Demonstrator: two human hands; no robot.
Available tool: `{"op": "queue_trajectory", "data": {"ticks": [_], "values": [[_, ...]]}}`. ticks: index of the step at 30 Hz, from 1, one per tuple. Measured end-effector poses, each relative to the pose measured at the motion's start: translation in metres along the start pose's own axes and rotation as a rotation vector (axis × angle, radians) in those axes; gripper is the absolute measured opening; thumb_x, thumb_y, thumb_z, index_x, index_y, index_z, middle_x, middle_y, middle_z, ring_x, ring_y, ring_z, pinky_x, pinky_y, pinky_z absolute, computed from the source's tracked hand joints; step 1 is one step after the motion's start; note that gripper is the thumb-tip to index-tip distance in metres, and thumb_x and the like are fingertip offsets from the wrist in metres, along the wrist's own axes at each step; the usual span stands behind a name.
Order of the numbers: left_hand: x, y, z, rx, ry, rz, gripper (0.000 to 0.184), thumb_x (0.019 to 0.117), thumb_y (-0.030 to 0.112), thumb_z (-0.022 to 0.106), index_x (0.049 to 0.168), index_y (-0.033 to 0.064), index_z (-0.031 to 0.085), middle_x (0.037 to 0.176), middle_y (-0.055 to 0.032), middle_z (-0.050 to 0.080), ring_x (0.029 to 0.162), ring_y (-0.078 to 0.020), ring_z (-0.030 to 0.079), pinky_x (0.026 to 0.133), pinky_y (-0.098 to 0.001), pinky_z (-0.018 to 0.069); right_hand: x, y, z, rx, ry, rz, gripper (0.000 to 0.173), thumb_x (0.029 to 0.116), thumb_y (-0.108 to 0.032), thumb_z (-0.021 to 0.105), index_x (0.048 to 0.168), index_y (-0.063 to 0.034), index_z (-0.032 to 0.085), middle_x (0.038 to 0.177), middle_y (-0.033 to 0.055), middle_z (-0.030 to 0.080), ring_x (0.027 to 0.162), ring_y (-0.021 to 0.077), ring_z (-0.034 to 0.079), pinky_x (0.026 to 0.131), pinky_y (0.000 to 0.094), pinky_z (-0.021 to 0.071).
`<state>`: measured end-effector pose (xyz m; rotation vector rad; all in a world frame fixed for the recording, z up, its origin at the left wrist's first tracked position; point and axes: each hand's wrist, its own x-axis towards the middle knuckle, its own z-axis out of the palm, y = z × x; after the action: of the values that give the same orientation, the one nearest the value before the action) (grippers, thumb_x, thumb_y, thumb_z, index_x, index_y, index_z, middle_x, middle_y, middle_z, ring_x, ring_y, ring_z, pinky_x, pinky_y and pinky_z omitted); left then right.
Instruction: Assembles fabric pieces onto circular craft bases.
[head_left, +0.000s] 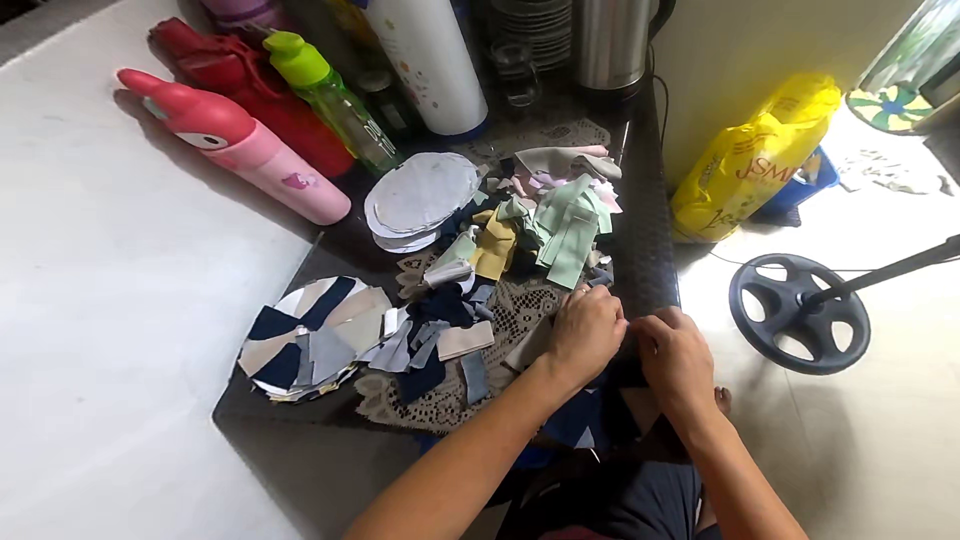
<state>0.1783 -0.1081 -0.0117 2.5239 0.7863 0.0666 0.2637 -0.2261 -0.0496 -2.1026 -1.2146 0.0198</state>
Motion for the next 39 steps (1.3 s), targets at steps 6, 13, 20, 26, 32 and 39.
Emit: {"op": "queue_trajectory", "data": {"ticks": [6, 13, 20, 26, 32, 39], "values": [[-0.014, -0.014, -0.007, -0.069, 0.121, 0.092, 0.023, 0.0996, 0.017, 0.056, 0.105, 0.0044, 0.075, 0.104, -0.0126, 0.073, 0.105, -0.0293, 0.067, 0.095, -0.0468, 0.0508, 0.003, 0.001, -0.003, -0.022, -0.064, 0.003, 0.018, 0.0931, -0.004, 0.062, 0.096, -0.0096, 0.079, 0.100, 0.0160, 0.072, 0.095, 0.0375, 0.068, 0.078, 0.0527, 0.0535], [-0.059, -0.022, -0.004, -0.048, 0.034, 0.152, 0.032, 0.0897, 0.028, 0.072, 0.111, 0.0050, 0.071, 0.117, -0.0160, 0.067, 0.114, -0.0363, 0.062, 0.096, -0.0546, 0.0481, 0.005, -0.001, -0.006, -0.020, -0.116, 0.031, 0.019, 0.0949, -0.005, 0.061, 0.099, -0.0089, 0.079, 0.103, 0.0172, 0.071, 0.098, 0.0380, 0.067, 0.081, 0.0531, 0.0529], [-0.053, -0.038, 0.017, 0.105, 0.441, 0.494, 0.012, 0.0920, 0.011, 0.061, 0.089, 0.0079, 0.073, 0.093, -0.0073, 0.075, 0.099, -0.0272, 0.071, 0.089, -0.0446, 0.0547, 0.005, -0.002, -0.007, -0.011, -0.129, 0.050, 0.020, 0.0949, -0.005, 0.060, 0.101, -0.0085, 0.079, 0.105, 0.0187, 0.071, 0.101, 0.0394, 0.066, 0.083, 0.0551, 0.0520], [-0.055, -0.055, 0.019, 0.265, 0.455, 0.655, 0.014, 0.0954, 0.014, 0.059, 0.092, 0.0135, 0.072, 0.104, -0.0033, 0.076, 0.105, -0.0242, 0.069, 0.098, -0.0440, 0.0482, 0.006, -0.003, -0.007, -0.026, -0.134, 0.051, 0.020, 0.0949, -0.005, 0.060, 0.100, -0.0088, 0.079, 0.105, 0.0183, 0.071, 0.101, 0.0402, 0.066, 0.081, 0.0555, 0.0517], [-0.059, -0.057, 0.022, 0.228, 0.397, 0.641, 0.016, 0.0957, 0.014, 0.058, 0.094, 0.0130, 0.073, 0.110, -0.0039, 0.076, 0.112, -0.0249, 0.068, 0.102, -0.0462, 0.0456, 0.006, -0.004, -0.006, -0.044, -0.141, 0.053, 0.021, 0.0940, -0.004, 0.060, 0.102, -0.0098, 0.079, 0.106, 0.0183, 0.071, 0.101, 0.0404, 0.066, 0.081, 0.0553, 0.0519], [-0.060, -0.057, 0.023, 0.199, 0.338, 0.585, 0.022, 0.0963, 0.017, 0.053, 0.093, 0.0124, 0.074, 0.110, -0.0032, 0.076, 0.113, -0.0246, 0.068, 0.103, -0.0500, 0.0438, 0.009, -0.008, -0.011, -0.074, -0.213, 0.085, 0.025, 0.0955, -0.004, 0.058, 0.109, -0.0106, 0.078, 0.111, 0.0178, 0.070, 0.106, 0.0400, 0.065, 0.083, 0.0552, 0.0512]]}}
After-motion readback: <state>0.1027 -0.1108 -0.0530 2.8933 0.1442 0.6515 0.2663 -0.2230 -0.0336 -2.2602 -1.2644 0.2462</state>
